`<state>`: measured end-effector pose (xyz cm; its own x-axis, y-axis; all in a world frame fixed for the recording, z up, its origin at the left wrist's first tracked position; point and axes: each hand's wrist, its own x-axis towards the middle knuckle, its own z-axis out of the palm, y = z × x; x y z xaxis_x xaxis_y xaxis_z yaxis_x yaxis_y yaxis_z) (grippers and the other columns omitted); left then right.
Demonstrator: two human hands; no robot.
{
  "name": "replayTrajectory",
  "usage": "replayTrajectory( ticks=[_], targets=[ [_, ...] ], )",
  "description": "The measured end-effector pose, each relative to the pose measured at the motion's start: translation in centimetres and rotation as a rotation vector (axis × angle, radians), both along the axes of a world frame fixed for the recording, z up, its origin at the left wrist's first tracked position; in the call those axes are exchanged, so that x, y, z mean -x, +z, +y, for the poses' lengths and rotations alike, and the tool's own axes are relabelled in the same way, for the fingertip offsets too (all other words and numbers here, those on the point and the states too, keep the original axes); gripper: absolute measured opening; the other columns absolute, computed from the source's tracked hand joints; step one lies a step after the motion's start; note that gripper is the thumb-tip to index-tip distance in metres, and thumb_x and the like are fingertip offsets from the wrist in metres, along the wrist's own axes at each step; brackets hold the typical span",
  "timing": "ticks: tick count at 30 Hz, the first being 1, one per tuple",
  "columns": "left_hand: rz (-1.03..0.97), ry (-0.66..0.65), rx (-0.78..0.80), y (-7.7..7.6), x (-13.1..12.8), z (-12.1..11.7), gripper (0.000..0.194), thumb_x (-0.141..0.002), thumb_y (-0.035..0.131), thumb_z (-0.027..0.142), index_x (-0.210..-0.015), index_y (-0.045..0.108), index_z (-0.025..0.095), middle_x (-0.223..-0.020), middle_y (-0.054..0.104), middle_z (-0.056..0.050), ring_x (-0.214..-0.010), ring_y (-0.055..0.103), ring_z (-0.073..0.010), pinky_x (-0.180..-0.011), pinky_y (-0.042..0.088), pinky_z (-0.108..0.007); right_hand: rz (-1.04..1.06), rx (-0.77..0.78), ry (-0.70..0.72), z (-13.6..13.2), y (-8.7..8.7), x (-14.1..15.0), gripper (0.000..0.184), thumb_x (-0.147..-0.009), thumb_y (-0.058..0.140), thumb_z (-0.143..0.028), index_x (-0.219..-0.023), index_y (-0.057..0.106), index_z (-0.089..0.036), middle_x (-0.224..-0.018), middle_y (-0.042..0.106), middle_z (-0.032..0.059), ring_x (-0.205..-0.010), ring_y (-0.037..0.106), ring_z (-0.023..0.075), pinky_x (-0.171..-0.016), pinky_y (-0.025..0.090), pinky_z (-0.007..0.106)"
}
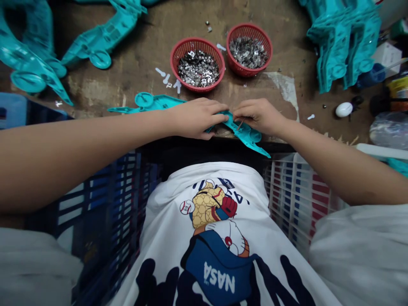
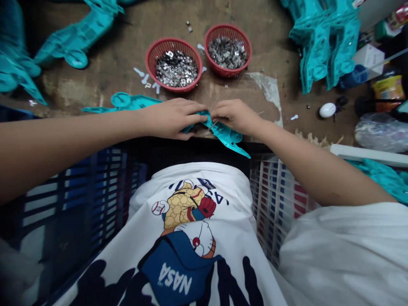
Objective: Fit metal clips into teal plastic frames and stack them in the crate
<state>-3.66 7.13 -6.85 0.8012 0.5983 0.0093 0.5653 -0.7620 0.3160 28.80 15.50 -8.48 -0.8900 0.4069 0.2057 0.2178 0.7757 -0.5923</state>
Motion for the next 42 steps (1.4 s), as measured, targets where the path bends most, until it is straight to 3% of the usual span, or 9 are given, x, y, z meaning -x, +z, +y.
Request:
replayTrajectory(
  ticks=[9,22,27,31,34,38,42],
  targets=[
    [-0.012,0.004,0.007,0.0,-0.1,0.0,0.076,-0.107,0.079,0.042,-0.182,0.072,0.028,-0.191,0.070,-0.019,-0.178,0.067,-0.0468,-0.147,0.054,-0.063,0.016,0.095,-0.038,0.2,-0.2,0.0,0.033,-0.122,0.076,-0.054,-0.113,0.094,-0.028,-0.107,0.091,0.0106,-0.099,0.083,0.0292,-0.097,0.068,0.042],
    [-0.032,0.027,0.042,0.0,-0.2,-0.1,0.065,-0.109,0.086,0.041,-0.172,0.078,0.030,-0.191,0.069,-0.016,-0.178,0.067,-0.0450,-0.149,0.050,-0.059,-0.029,-0.130,-0.039,-1.7,-0.3,-0.3,0.036,-0.126,0.061,-0.030,-0.125,0.096,-0.024,-0.126,0.091,0.0137,-0.113,0.084,0.0300,-0.102,0.065,0.042],
    [0.005,0.027,0.043,0.4,-0.1,-0.1,0.067,-0.108,0.082,0.037,-0.175,0.076,0.028,-0.190,0.069,-0.017,-0.177,0.068,-0.0456,-0.148,0.052,-0.060,-0.124,-0.089,-0.015,-0.5,1.4,0.3,0.029,-0.123,0.069,-0.036,-0.131,0.095,-0.026,-0.126,0.089,0.0123,-0.112,0.081,0.0315,-0.099,0.063,0.043],
    [0.075,0.052,0.007,0.9,-0.2,-0.4,0.072,-0.108,0.082,0.040,-0.178,0.073,0.022,-0.188,0.069,-0.022,-0.166,0.073,-0.0477,-0.140,0.057,-0.061,-0.141,0.020,-0.181,0.2,3.4,0.0,0.038,-0.114,0.088,-0.048,-0.145,0.091,-0.026,-0.115,0.089,0.0103,-0.104,0.080,0.0334,-0.098,0.064,0.045],
    [0.114,0.094,-0.016,1.5,-0.4,-1.0,0.082,-0.109,0.087,0.040,-0.187,0.065,0.022,-0.185,0.068,-0.026,-0.163,0.073,-0.0498,-0.137,0.057,-0.062,-0.156,0.085,-0.322,0.4,4.6,-0.7,0.047,-0.114,0.090,-0.050,-0.155,0.085,-0.028,-0.115,0.090,0.0084,-0.102,0.080,0.0339,-0.098,0.065,0.046],
    [0.147,0.096,-0.007,2.0,-0.4,-1.5,0.088,-0.111,0.085,0.033,-0.195,0.058,0.026,-0.193,0.061,-0.028,-0.171,0.066,-0.0529,-0.139,0.055,-0.066,-0.235,0.099,-0.362,0.2,5.8,-0.7,0.028,-0.124,0.073,-0.042,-0.139,0.090,-0.025,-0.113,0.090,0.0105,-0.108,0.083,0.0365,-0.105,0.065,0.050],
    [0.128,0.143,0.046,1.6,-0.3,-1.8,0.088,-0.111,0.081,0.028,-0.196,0.059,0.027,-0.202,0.052,-0.029,-0.178,0.060,-0.0549,-0.143,0.052,-0.073,-0.449,0.038,-0.424,-0.9,7.3,0.2,0.031,-0.122,0.063,-0.027,-0.123,0.093,-0.020,-0.113,0.092,0.0179,-0.112,0.087,0.0416,-0.104,0.064,0.053]
  ],
)
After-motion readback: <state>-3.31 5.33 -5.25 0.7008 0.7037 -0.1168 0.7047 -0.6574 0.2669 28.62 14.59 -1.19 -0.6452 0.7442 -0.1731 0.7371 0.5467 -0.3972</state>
